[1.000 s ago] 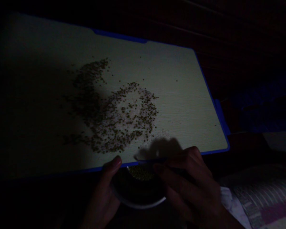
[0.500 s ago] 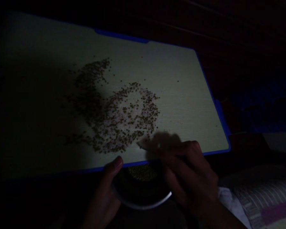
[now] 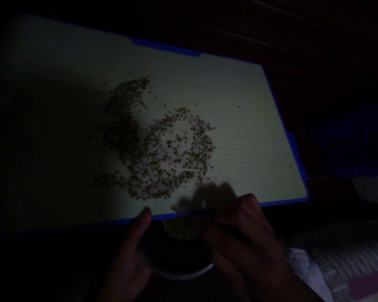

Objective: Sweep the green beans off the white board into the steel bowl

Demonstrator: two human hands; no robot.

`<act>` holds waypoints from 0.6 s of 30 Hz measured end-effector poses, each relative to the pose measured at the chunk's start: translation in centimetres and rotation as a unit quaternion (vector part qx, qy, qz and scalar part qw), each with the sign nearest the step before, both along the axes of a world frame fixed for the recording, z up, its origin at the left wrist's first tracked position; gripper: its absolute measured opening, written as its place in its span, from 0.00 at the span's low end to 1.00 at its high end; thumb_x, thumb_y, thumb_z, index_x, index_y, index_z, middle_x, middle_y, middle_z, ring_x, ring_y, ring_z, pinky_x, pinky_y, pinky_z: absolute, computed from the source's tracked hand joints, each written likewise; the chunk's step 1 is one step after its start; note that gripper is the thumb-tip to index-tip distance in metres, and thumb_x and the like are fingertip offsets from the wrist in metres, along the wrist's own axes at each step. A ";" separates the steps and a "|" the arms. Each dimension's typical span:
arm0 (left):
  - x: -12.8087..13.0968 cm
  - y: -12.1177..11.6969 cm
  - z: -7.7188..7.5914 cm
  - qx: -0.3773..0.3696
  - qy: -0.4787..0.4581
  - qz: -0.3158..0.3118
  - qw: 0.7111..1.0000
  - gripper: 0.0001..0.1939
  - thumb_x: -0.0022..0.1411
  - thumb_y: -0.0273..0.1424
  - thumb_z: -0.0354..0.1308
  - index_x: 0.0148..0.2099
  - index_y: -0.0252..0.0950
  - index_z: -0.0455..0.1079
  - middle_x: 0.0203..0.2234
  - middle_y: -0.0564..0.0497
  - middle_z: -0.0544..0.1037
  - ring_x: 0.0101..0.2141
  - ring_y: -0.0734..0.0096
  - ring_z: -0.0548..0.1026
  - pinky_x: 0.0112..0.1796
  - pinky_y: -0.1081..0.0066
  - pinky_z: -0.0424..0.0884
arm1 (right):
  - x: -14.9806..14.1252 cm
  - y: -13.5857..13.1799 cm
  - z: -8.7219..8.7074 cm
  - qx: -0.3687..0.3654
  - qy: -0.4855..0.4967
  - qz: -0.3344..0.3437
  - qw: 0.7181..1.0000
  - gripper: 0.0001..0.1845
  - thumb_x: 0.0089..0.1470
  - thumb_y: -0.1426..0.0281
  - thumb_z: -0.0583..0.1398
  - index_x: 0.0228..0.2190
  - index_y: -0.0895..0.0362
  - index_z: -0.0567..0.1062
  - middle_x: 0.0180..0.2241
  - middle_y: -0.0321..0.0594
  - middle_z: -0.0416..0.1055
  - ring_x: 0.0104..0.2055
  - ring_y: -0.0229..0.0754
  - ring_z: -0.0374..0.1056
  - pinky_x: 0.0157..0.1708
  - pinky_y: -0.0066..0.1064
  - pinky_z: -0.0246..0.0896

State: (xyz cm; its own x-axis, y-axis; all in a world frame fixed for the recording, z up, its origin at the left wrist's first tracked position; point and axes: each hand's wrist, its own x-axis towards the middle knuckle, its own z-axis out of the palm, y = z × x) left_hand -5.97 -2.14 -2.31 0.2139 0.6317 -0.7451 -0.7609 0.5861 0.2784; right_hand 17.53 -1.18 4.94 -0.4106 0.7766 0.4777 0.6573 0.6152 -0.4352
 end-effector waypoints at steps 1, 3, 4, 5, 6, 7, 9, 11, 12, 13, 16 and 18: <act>-0.3 -0.1 0.0 -0.013 0.014 0.003 1.000 0.46 0.64 0.45 0.81 0.79 0.46 0.71 0.66 0.43 0.88 0.74 0.32 0.75 0.70 0.41 0.77 | 0.0 -0.2 0.0 -0.001 0.002 0.006 1.000 0.26 0.63 0.83 0.65 0.58 0.55 0.85 0.45 0.43 0.85 0.42 0.48 0.80 0.35 0.44 0.76; -0.7 -0.2 0.1 -0.039 0.042 0.013 0.998 0.49 0.56 0.47 0.85 0.75 0.43 0.76 0.64 0.41 0.89 0.75 0.27 0.73 0.69 0.40 0.79 | 0.0 -0.4 0.1 -0.011 -0.002 0.007 1.000 0.26 0.63 0.83 0.66 0.59 0.55 0.85 0.45 0.43 0.84 0.43 0.48 0.80 0.36 0.44 0.76; -0.9 -0.1 0.2 -0.041 0.051 0.017 0.998 0.50 0.53 0.47 0.87 0.74 0.43 0.77 0.63 0.41 0.89 0.75 0.25 0.72 0.69 0.40 0.79 | -0.1 -0.4 0.2 -0.010 -0.005 0.003 1.000 0.25 0.63 0.83 0.66 0.58 0.56 0.85 0.45 0.43 0.84 0.44 0.47 0.80 0.36 0.43 0.76; -1.1 0.0 0.3 -0.035 0.057 0.022 0.998 0.51 0.51 0.46 0.88 0.73 0.42 0.77 0.64 0.40 0.89 0.76 0.24 0.71 0.69 0.40 0.79 | -0.2 -0.3 0.3 -0.009 -0.008 -0.002 1.000 0.24 0.64 0.83 0.66 0.58 0.56 0.84 0.45 0.43 0.83 0.44 0.46 0.80 0.36 0.41 0.76; -1.3 0.1 0.5 -0.024 0.062 0.026 0.997 0.51 0.50 0.46 0.88 0.73 0.43 0.77 0.64 0.40 0.88 0.77 0.24 0.69 0.69 0.40 0.78 | -0.4 0.0 0.4 -0.004 -0.008 -0.006 1.000 0.23 0.65 0.83 0.66 0.57 0.57 0.84 0.45 0.43 0.83 0.44 0.45 0.80 0.37 0.40 0.75; -1.5 0.2 0.6 -0.013 0.069 0.030 0.997 0.51 0.51 0.45 0.87 0.74 0.43 0.76 0.65 0.41 0.88 0.77 0.24 0.68 0.69 0.40 0.78 | -0.8 0.3 0.4 0.003 -0.005 -0.007 1.000 0.21 0.65 0.83 0.66 0.56 0.57 0.84 0.45 0.43 0.83 0.44 0.44 0.79 0.37 0.39 0.75; -1.7 0.3 0.7 -0.010 0.092 0.030 0.995 0.50 0.52 0.43 0.86 0.75 0.44 0.75 0.65 0.42 0.88 0.78 0.25 0.67 0.70 0.40 0.77 | -1.8 1.4 0.4 0.011 0.010 0.004 1.000 0.18 0.66 0.82 0.66 0.55 0.57 0.84 0.43 0.42 0.83 0.42 0.43 0.79 0.37 0.38 0.75; -1.9 0.3 0.7 -0.024 0.109 0.023 0.994 0.51 0.52 0.41 0.85 0.75 0.43 0.75 0.64 0.41 0.88 0.79 0.25 0.66 0.71 0.39 0.75 | -3.0 2.8 0.3 -0.008 0.027 0.016 0.999 0.15 0.69 0.80 0.65 0.53 0.57 0.84 0.43 0.43 0.84 0.42 0.44 0.80 0.38 0.39 0.76; -1.9 0.2 0.7 -0.026 0.111 0.021 0.993 0.51 0.52 0.41 0.85 0.76 0.43 0.74 0.64 0.41 0.88 0.79 0.25 0.66 0.72 0.39 0.75 | -3.6 3.6 0.3 -0.018 0.031 0.011 0.999 0.14 0.70 0.79 0.65 0.53 0.57 0.84 0.43 0.42 0.85 0.42 0.44 0.81 0.39 0.39 0.76; -2.0 0.2 0.7 -0.023 0.109 0.020 0.994 0.50 0.53 0.41 0.84 0.76 0.44 0.74 0.64 0.40 0.88 0.79 0.26 0.66 0.72 0.39 0.74 | -4.0 4.4 0.3 -0.020 0.032 0.001 0.999 0.13 0.71 0.78 0.65 0.53 0.56 0.85 0.42 0.41 0.86 0.41 0.43 0.81 0.39 0.39 0.76; -2.1 0.1 1.1 -0.004 0.098 0.018 0.995 0.48 0.57 0.44 0.82 0.77 0.46 0.73 0.67 0.41 0.86 0.78 0.28 0.69 0.73 0.38 0.73 | -4.4 6.7 0.5 -0.019 0.020 -0.039 0.999 0.12 0.73 0.74 0.65 0.52 0.52 0.86 0.42 0.40 0.87 0.41 0.44 0.83 0.39 0.38 0.77; -2.2 0.1 1.4 -0.010 0.100 0.021 0.995 0.50 0.55 0.45 0.84 0.76 0.47 0.73 0.67 0.42 0.86 0.77 0.29 0.70 0.73 0.38 0.73 | -4.2 8.1 0.9 -0.009 0.013 -0.066 0.998 0.11 0.73 0.72 0.66 0.52 0.50 0.87 0.44 0.41 0.88 0.41 0.44 0.83 0.40 0.38 0.78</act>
